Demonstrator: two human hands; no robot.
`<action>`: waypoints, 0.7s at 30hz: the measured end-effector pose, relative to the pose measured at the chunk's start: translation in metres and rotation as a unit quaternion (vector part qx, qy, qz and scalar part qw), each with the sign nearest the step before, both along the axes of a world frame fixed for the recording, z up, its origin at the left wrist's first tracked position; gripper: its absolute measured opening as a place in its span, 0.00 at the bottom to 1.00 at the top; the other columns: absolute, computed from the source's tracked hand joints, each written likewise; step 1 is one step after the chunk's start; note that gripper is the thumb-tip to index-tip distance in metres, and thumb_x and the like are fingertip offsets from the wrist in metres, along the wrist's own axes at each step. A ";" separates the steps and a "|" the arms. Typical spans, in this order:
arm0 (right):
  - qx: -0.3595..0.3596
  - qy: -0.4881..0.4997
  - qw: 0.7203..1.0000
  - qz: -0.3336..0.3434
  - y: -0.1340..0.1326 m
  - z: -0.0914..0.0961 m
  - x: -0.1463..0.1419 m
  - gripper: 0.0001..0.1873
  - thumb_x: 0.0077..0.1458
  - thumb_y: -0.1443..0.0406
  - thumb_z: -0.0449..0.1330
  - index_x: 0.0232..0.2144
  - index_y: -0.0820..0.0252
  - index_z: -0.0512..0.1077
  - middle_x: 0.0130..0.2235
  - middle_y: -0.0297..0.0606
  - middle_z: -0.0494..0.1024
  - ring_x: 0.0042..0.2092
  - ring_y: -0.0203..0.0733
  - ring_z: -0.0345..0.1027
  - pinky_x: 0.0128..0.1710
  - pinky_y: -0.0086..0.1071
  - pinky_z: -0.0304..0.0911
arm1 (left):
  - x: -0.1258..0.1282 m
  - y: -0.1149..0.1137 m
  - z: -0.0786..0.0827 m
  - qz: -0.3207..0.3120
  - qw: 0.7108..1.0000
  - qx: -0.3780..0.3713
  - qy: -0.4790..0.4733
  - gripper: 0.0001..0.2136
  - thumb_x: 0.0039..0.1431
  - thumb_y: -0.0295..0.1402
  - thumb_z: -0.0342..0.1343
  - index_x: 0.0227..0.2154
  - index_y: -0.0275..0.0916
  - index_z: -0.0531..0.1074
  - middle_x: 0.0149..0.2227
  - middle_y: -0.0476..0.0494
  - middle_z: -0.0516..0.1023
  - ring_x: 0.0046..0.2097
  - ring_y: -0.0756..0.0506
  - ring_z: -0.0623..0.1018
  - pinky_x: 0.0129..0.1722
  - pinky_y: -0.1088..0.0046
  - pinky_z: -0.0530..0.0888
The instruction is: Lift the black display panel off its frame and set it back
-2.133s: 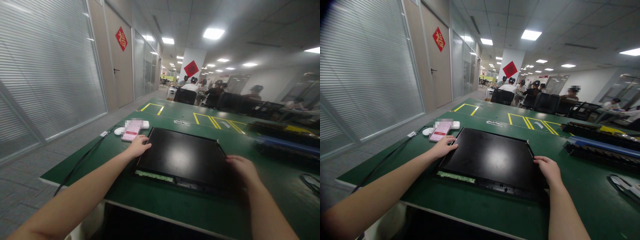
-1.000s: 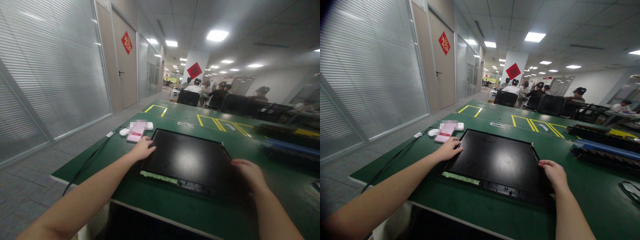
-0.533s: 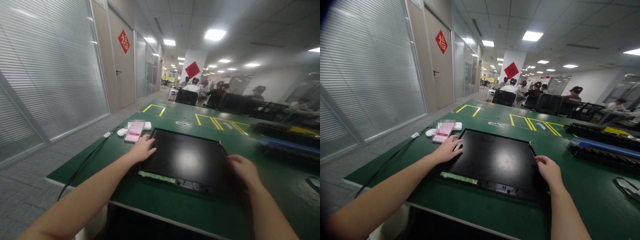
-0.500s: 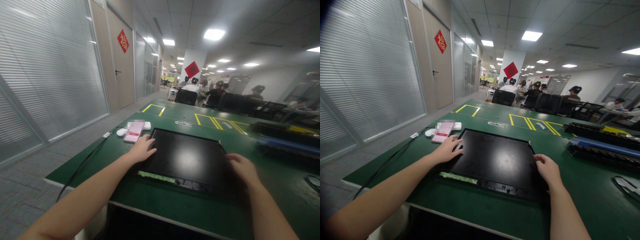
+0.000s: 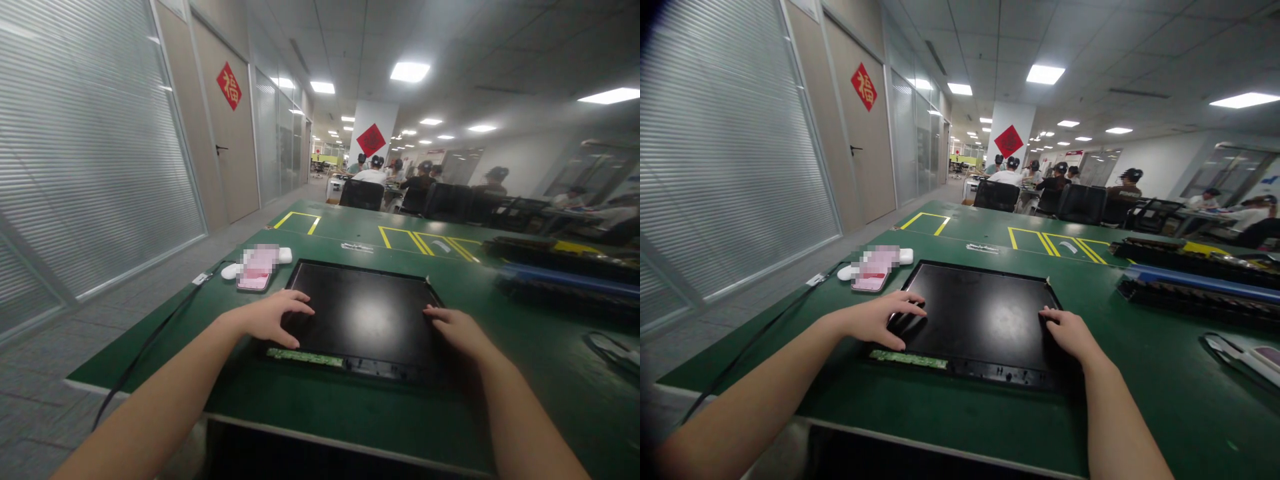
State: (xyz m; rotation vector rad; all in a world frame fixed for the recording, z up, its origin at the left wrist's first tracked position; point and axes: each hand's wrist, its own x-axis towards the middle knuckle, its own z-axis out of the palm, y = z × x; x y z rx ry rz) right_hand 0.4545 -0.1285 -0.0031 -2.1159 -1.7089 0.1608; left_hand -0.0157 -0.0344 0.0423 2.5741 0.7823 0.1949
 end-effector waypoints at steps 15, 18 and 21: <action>-0.034 0.042 0.998 -0.032 -0.002 0.010 -0.008 0.19 0.52 0.67 0.56 0.41 0.50 0.83 0.52 0.31 0.79 0.57 0.47 0.71 0.59 0.36 0.63 | 0.001 -0.001 0.004 -0.057 0.996 -0.018 -0.064 0.31 0.43 0.30 0.71 0.55 0.50 0.76 0.65 0.43 0.67 0.64 0.35 0.69 0.63 0.59 0.66; -0.029 0.037 0.998 -0.037 -0.002 0.013 -0.009 0.18 0.50 0.67 0.57 0.40 0.49 0.84 0.51 0.31 0.80 0.56 0.48 0.72 0.58 0.36 0.64 | 0.003 -0.001 0.003 -0.061 0.996 -0.019 -0.069 0.31 0.42 0.29 0.70 0.54 0.49 0.76 0.65 0.42 0.67 0.63 0.35 0.70 0.63 0.59 0.65; -0.042 0.035 0.998 -0.038 -0.002 0.014 -0.008 0.19 0.50 0.67 0.57 0.41 0.50 0.84 0.52 0.32 0.79 0.57 0.49 0.71 0.58 0.36 0.63 | 0.003 -0.001 0.004 -0.066 0.995 -0.015 -0.067 0.32 0.42 0.28 0.69 0.55 0.48 0.76 0.65 0.42 0.67 0.63 0.36 0.70 0.63 0.61 0.65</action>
